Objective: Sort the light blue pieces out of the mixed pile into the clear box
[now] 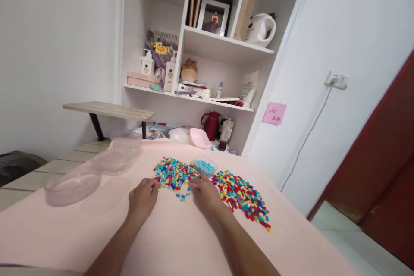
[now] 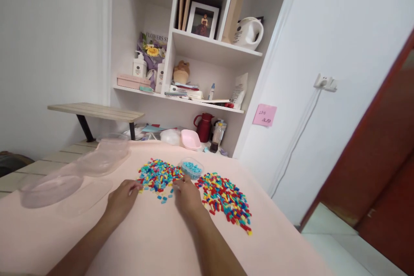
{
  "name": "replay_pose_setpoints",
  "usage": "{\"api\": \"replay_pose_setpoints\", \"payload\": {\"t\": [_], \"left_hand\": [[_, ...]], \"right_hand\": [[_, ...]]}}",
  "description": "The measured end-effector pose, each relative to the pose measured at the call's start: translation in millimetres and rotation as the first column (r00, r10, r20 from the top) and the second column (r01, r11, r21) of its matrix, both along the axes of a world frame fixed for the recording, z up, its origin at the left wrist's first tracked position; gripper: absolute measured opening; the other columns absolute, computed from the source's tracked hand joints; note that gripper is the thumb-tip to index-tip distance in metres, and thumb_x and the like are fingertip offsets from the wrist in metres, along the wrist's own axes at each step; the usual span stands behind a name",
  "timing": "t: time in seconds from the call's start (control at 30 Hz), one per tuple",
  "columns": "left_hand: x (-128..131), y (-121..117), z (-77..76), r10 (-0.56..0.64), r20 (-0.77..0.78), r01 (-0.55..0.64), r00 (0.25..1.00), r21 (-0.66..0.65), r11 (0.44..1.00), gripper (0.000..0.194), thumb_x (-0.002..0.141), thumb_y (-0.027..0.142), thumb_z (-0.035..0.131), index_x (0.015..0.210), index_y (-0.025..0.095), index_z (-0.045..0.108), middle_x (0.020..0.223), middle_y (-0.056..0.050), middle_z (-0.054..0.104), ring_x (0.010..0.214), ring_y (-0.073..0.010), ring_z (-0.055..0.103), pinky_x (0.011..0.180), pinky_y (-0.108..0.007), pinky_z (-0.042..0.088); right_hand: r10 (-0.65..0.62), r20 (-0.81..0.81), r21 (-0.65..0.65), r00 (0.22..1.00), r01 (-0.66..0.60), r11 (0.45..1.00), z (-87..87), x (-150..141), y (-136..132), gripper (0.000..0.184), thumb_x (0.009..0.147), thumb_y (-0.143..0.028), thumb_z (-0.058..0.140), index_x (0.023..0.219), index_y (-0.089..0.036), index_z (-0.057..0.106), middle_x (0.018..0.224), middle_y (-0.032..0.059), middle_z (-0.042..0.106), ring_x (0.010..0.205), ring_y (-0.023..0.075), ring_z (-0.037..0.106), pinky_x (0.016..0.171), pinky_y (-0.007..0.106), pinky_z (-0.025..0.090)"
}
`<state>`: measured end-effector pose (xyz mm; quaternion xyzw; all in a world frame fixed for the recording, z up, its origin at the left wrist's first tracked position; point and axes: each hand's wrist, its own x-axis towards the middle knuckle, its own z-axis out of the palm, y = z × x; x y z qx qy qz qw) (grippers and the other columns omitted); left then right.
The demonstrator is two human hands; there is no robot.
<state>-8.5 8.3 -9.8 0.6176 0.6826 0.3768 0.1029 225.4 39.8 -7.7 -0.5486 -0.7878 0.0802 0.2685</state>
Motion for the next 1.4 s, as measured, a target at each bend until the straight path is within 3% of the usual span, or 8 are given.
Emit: {"api": "replay_pose_setpoints", "payload": {"t": [0.53, 0.8, 0.9, 1.0, 1.13, 1.23, 1.33, 1.4], "left_hand": [[-1.9, 0.3, -2.3, 0.001, -0.022, -0.001, 1.0, 0.013, 1.0, 0.027, 0.086, 0.021, 0.04, 0.085, 0.026, 0.067, 0.103, 0.001, 0.071, 0.098, -0.0158, 0.064, 0.087, -0.03, 0.04], [-3.0, 0.4, -1.3, 0.008, -0.018, -0.008, 1.0, 0.018, 1.0, 0.028, 0.086, 0.021, 0.041, 0.084, 0.026, 0.069, 0.102, 0.001, 0.071, 0.097, -0.0162, 0.065, 0.084, -0.029, 0.042], [-3.5, 1.3, -1.8, 0.011, -0.012, -0.011, 1.0, 0.025, 1.0, 0.027, 0.085, 0.02, 0.043, 0.084, 0.025, 0.069, 0.1, 0.0, 0.071, 0.096, -0.0161, 0.065, 0.084, -0.028, 0.043], [-3.3, 1.9, -2.4, 0.002, -0.003, -0.002, 1.0, 0.021, 1.0, 0.026, 0.085, 0.019, 0.043, 0.083, 0.024, 0.068, 0.099, 0.0, 0.071, 0.095, -0.0157, 0.065, 0.084, -0.028, 0.042], [-2.8, 1.3, -2.5, 0.0, 0.013, 0.0, 1.0, 0.021, 1.0, 0.027, 0.086, 0.02, 0.041, 0.083, 0.024, 0.068, 0.101, 0.0, 0.07, 0.098, -0.0155, 0.065, 0.086, -0.028, 0.041], [-2.5, -0.6, -1.6, 0.005, 0.026, -0.005, 1.0, 0.023, 1.0, 0.026, 0.086, 0.019, 0.043, 0.081, 0.025, 0.068, 0.1, 0.001, 0.071, 0.096, -0.0152, 0.065, 0.085, -0.027, 0.041], [-2.2, -3.3, 0.2, 0.011, 0.035, -0.012, 0.999, 0.035, 0.999, 0.025, 0.085, 0.017, 0.043, 0.08, 0.024, 0.067, 0.098, 0.0, 0.072, 0.094, -0.0146, 0.066, 0.082, -0.026, 0.042], [-3.0, -3.9, 0.8, 0.019, 0.034, -0.02, 0.999, 0.044, 0.999, 0.025, 0.084, 0.016, 0.043, 0.079, 0.024, 0.066, 0.097, 0.0, 0.072, 0.093, -0.0144, 0.066, 0.081, -0.025, 0.043]], "right_hand": [[-0.039, -0.031, 0.001, 0.999, 0.039, 0.999, 7.3, 15.7, 2.1, 0.013, 0.074, -0.016, 0.062, 0.077, -0.025, 0.071, 0.084, 0.0005, 0.071, 0.079, 0.0179, 0.062, 0.067, 0.025, 0.039], [-0.259, -0.299, 0.149, 0.919, 0.313, 0.938, 59.7, 43.0, 40.2, 0.025, 0.088, -0.032, 0.049, 0.098, -0.024, 0.071, 0.101, 0.0056, 0.067, 0.087, 0.02, 0.06, 0.077, 0.03, 0.042], [-0.251, -0.322, 0.115, 0.913, 0.301, 0.947, 73.7, 48.9, 54.0, 0.022, 0.086, -0.026, 0.052, 0.093, -0.023, 0.072, 0.099, 0.0074, 0.068, 0.089, 0.0203, 0.061, 0.075, 0.029, 0.042], [-0.213, -0.376, 0.059, 0.902, 0.252, 0.966, 86.7, 54.4, 60.5, 0.023, 0.084, -0.022, 0.052, 0.096, -0.02, 0.071, 0.088, 0.0066, 0.068, 0.074, 0.0166, 0.062, 0.068, 0.027, 0.042], [-0.108, -0.488, 0.016, 0.866, 0.132, 0.991, 102.4, 53.8, 46.8, 0.036, 0.089, -0.032, 0.04, 0.109, -0.017, 0.065, 0.079, 0.0033, 0.064, 0.056, 0.0108, 0.058, 0.053, 0.023, 0.041], [-0.034, -0.576, -0.014, 0.817, 0.032, 0.999, 90.7, 42.4, 17.8, 0.045, 0.088, -0.049, 0.039, 0.107, -0.016, 0.063, 0.059, -0.0038, 0.051, 0.042, 0.0088, 0.044, 0.042, 0.021, 0.033], [-0.055, -0.77, -0.186, 0.635, -0.141, 0.972, 51.8, 27.5, -14.0, 0.051, 0.082, -0.064, 0.044, 0.093, -0.017, 0.061, 0.046, -0.0099, 0.034, 0.036, 0.0074, 0.025, 0.037, 0.02, 0.02], [-0.12, -0.768, -0.273, 0.629, -0.153, 0.95, 22.9, 19.2, -29.1, 0.053, 0.082, -0.068, 0.04, 0.08, -0.019, 0.059, 0.043, -0.0102, 0.029, 0.035, 0.0081, 0.021, 0.037, 0.022, 0.019]]}}
